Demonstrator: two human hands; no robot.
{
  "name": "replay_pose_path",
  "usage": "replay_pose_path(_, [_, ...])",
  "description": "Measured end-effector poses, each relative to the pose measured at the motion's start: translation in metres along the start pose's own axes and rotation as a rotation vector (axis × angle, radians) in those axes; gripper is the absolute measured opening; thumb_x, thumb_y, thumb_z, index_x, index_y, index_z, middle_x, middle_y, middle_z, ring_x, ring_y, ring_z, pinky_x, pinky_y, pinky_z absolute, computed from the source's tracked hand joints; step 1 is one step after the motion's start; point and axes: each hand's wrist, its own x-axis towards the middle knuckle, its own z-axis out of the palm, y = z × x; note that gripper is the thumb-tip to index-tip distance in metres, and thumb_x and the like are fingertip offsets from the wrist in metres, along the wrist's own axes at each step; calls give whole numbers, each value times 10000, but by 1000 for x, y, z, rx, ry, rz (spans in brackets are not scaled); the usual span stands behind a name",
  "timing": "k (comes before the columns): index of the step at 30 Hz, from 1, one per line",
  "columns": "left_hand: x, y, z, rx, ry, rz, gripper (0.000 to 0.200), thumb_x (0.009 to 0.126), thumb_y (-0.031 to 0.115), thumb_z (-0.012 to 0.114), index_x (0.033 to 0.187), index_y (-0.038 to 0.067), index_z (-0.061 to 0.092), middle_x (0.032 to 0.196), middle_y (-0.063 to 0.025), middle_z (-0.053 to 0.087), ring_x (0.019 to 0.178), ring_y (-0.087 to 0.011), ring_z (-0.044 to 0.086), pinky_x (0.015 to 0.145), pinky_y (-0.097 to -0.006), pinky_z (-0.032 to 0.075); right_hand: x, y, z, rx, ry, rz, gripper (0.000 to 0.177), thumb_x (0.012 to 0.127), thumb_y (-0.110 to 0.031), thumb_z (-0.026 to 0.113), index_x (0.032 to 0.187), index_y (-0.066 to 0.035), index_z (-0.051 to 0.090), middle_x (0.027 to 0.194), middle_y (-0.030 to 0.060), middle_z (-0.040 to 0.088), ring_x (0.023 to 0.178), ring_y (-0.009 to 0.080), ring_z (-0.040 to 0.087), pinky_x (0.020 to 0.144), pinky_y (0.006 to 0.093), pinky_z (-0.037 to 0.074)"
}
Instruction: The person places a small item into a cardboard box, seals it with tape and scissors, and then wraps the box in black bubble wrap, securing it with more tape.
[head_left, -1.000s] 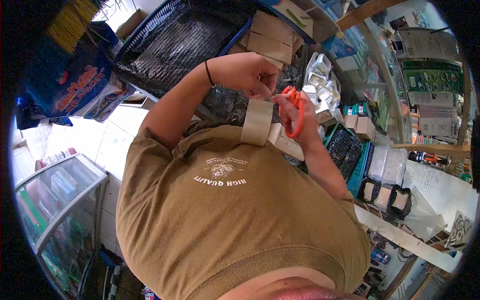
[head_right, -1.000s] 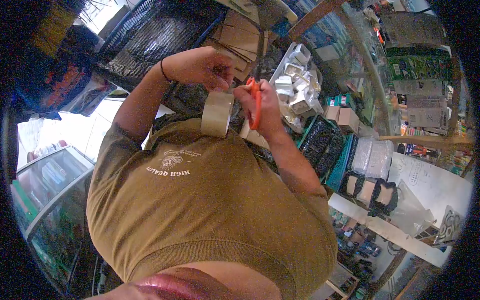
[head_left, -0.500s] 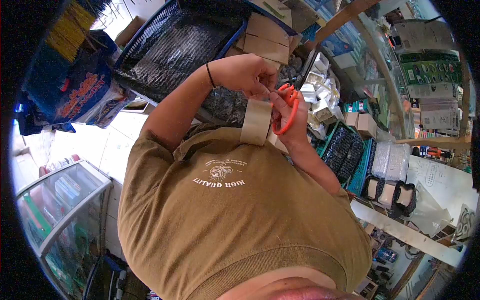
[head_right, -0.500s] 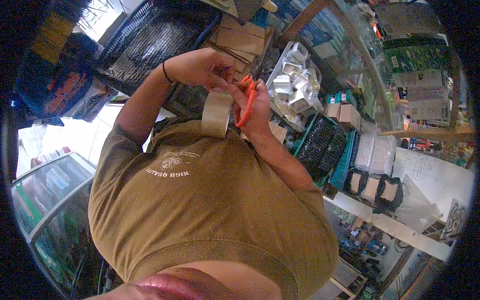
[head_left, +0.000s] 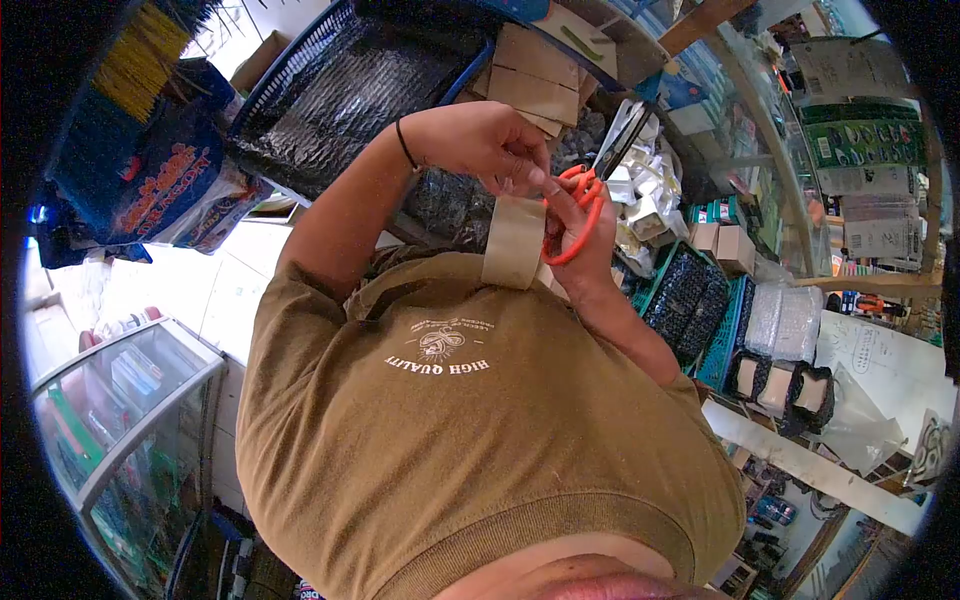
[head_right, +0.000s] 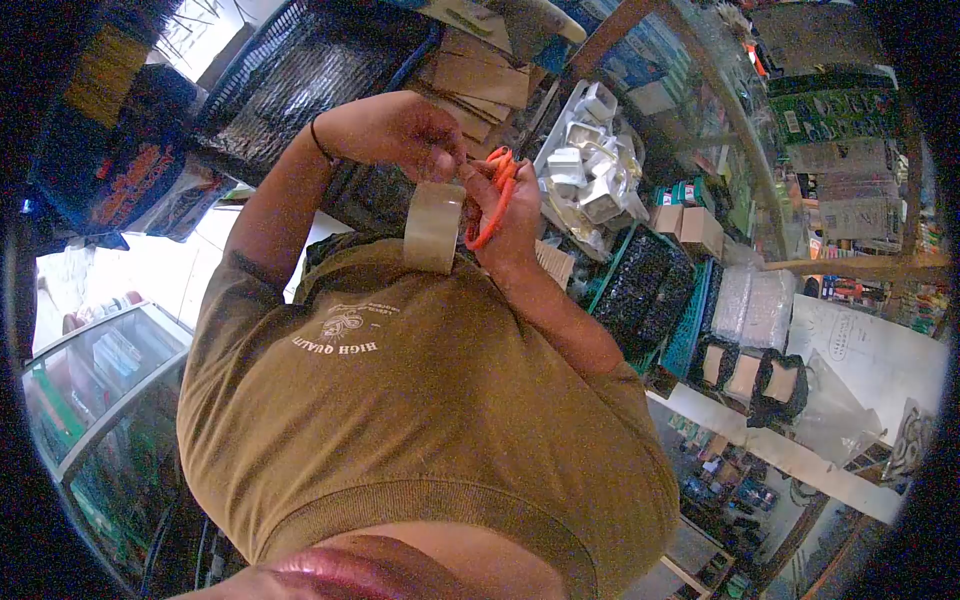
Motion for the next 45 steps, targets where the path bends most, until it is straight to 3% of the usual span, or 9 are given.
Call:
replay_pose_path(12, [2, 3, 3, 73, 43, -43, 202, 879, 226, 601, 869, 24, 594, 736, -11, 614, 662, -83, 595, 586, -230, 526, 2, 0, -8, -13, -70, 0, 276, 785, -167, 717, 864, -68, 471, 677, -17, 506, 492, 60, 466, 416, 209, 366])
replay_pose_path(22, [-1, -4, 6, 12, 73, -19, 188, 886, 209, 591, 870, 21, 586, 735, -8, 610, 679, -77, 603, 593, -229, 530, 7, 7, -55, 175, -317, 97, 459, 850, -512, 556, 903, -60, 504, 715, -7, 435, 570, 93, 403, 501, 228, 337])
replay_pose_path(24, [-3, -4, 5, 18, 75, -9, 185, 886, 201, 592, 876, 17, 586, 739, -9, 609, 681, -78, 606, 594, -231, 534, 17, -8, -85, 74, -453, 272, 458, 865, -511, 532, 984, -72, 472, 763, -26, 395, 618, 57, 391, 532, 206, 328])
replay_pose_path(26, [-3, -3, 6, 43, 79, -22, 182, 884, 194, 595, 884, 12, 587, 745, -9, 608, 682, -81, 610, 597, -232, 539, 27, -28, -110, -531, -494, 239, 325, 876, -371, 567, 971, -70, 489, 766, -18, 419, 629, 35, 395, 528, 194, 324])
replay_pose_path(28, [-1, -6, 7, 19, 97, -43, 181, 883, 188, 597, 892, 7, 587, 748, -11, 607, 685, -86, 616, 602, -233, 544, 27, -64, -115, -736, -537, 380, 361, 827, -355, 613, 983, -50, 500, 772, -4, 447, 654, 49, 425, 555, 207, 354])
replay_pose_path(32, [-1, -9, 6, 10, 78, -19, 184, 880, 187, 602, 908, 6, 588, 763, -15, 607, 698, -94, 625, 609, -235, 550, 32, -96, -129, -1194, -817, 122, 580, 727, -470, 681, 1024, -5, 502, 786, 22, 492, 718, 114, 491, 634, 261, 416])
replay_pose_path(33, [-1, -8, 6, 11, 81, -20, 187, 878, 189, 605, 911, 6, 588, 763, -15, 606, 698, -95, 626, 607, -235, 549, 31, -107, -120, -1208, -812, 173, 729, 671, -565, 685, 1070, 12, 488, 810, 60, 525, 756, 192, 518, 690, 318, 439])
replay_pose_path(39, [-2, -7, 8, -15, 91, -37, 198, 868, 199, 619, 922, 11, 588, 768, -17, 606, 692, -100, 627, 594, -236, 547, 34, -111, -99, -1319, -936, 120, 806, 675, -651, 640, 1104, 14, 483, 825, 117, 538, 749, 238, 520, 700, 340, 442])
replay_pose_path(45, [-6, 1, 11, -18, 132, -8, 190, 848, 179, 623, 882, -8, 613, 743, -52, 623, 674, -127, 653, 581, -241, 552, 43, -110, -80, -1341, -1016, 88, 777, 676, -711, 593, 967, 0, 475, 761, 113, 503, 696, 253, 485, 650, 360, 419])
